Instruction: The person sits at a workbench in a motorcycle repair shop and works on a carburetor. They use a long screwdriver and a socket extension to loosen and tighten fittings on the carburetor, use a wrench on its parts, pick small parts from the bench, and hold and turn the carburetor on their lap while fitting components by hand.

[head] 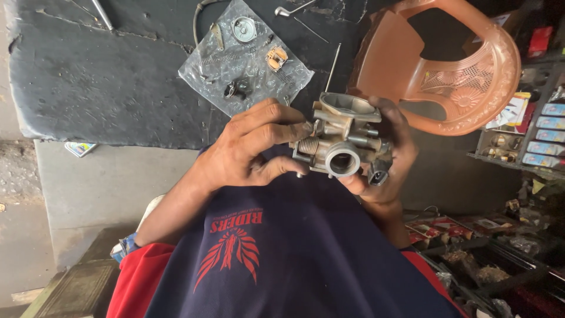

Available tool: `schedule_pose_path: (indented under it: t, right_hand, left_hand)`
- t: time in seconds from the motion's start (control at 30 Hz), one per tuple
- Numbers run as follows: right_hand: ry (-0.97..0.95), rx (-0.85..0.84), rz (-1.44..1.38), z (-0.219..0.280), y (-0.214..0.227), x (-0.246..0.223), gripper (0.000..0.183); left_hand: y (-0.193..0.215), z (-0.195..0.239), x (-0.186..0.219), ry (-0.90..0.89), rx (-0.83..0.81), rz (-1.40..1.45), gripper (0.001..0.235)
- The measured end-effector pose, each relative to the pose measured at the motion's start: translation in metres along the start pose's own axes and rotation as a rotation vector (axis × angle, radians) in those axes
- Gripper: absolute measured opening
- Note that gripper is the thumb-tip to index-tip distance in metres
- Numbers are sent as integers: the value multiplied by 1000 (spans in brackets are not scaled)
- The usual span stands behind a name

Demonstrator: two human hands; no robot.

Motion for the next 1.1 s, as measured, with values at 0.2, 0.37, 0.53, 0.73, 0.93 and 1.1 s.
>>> schedule_pose_path:
  t: [0.2,0.37,0.53,0.73,0.93,1.1]
  right_hand:
    - [136,-33,-66,1,-1,-3,97]
    - [64,-18,-173,3,0,-5,96]
    - [41,2,-126,11,10,9,103]
    - [130,-28,-77,6,12,13,101]
    - [-137,-88,-498,2,3,66,80]
    - [-384,-61,-906,36,5,143,54]
  left_hand:
    - [1,1,6,-17,10,-5,49]
    - [-1,-1,12,-44,-20,-13,48]
    - [-1,-5,12,-49,-5,-17,45]
    - [-2,-5,2,58,-14,-58,35]
    - [-3,3,-20,231,-9,-74,38]
    - [-4,6,-32,313,-3,-48,54]
Point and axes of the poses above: each hand's wrist, its own z-axis away from the middle knuckle, its own y-axis out of the back of the hand, x = y × z, the point moved 10 cm from there along -z, towards the middle knuckle, and after that the axes turned 3 degrees about -y, right-handed, at the moved point
